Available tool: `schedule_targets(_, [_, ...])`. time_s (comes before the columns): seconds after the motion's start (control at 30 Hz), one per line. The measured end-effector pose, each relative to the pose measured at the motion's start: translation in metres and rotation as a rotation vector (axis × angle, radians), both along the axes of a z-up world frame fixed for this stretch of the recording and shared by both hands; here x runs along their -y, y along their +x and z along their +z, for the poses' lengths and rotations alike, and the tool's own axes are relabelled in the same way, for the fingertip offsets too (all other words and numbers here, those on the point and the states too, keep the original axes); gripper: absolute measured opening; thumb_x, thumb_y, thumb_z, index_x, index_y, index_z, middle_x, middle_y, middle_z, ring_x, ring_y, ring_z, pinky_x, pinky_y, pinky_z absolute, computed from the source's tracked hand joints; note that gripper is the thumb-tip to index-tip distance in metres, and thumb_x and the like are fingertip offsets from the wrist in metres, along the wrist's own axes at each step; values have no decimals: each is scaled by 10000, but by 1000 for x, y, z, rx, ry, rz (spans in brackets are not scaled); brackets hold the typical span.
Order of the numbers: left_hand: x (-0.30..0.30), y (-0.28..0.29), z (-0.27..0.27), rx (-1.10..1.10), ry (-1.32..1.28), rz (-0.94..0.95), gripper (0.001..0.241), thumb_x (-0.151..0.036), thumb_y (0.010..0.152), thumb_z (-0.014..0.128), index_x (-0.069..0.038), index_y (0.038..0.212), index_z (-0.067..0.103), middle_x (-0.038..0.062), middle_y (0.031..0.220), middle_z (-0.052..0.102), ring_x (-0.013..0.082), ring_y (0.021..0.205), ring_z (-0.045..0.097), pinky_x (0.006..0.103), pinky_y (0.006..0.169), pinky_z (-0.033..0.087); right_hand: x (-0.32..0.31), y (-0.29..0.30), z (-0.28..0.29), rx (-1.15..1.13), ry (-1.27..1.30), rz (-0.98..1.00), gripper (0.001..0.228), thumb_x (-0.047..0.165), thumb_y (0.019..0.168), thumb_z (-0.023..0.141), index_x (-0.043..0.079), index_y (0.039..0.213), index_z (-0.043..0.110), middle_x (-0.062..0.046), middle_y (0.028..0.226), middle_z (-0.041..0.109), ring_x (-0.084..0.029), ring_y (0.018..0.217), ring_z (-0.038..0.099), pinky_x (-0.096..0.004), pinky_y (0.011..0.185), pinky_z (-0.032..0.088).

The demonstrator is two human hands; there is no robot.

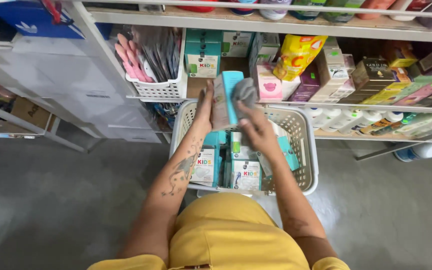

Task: Wiping down boxes of face masks with a cloth and placing them onto a storage shelf.

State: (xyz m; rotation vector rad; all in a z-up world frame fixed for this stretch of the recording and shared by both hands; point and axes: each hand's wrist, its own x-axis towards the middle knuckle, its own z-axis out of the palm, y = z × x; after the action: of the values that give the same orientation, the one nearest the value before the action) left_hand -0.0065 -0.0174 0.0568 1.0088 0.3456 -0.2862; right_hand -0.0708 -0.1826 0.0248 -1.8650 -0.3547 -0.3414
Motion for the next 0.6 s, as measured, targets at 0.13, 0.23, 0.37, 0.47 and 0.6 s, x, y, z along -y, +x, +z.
schedule_targets(0.13, [12,10,-48,192,243,99,941,-770,831,661,-117,1474,448,265,1430,479,422,1332,501,580,1082,422,3,22,0,85,-112,-22,332,273,1056,593,232,1373,682,-85,1331,688,-312,1349,555,-488,1151,407])
schedule_targets(0.23, [10,-8,-29,148,374,141,675,-744,810,693,-207,1217,648,128,1154,657,271,1058,652,410,894,542,18,49,-3,149,-184,-17,385,178,1070,568,213,1452,607,-84,1433,623,-315,1366,538,-469,1166,397])
schedule_targets(0.37, [0,-8,-23,111,349,212,708,-713,839,680,-133,1238,606,148,1177,644,256,1028,622,382,896,519,-16,18,-11,246,-288,27,402,124,1022,625,145,1423,620,-242,1453,558,-468,1352,487,-573,1125,414])
schedule_targets(0.47, [-7,-19,6,31,268,63,1133,-777,818,619,-77,1610,213,265,1602,310,440,1456,358,575,1170,317,-6,23,-33,166,-82,38,428,134,1036,517,96,1458,569,-276,1468,531,-493,1368,462,-609,1137,375])
schedule_targets(0.6, [-4,-42,44,73,251,-106,1031,-701,856,584,-67,1596,247,248,1598,336,405,1455,377,518,1175,326,1,47,-22,41,291,63,432,222,1141,400,82,1549,405,-176,1590,418,-313,1492,338,-509,1256,233])
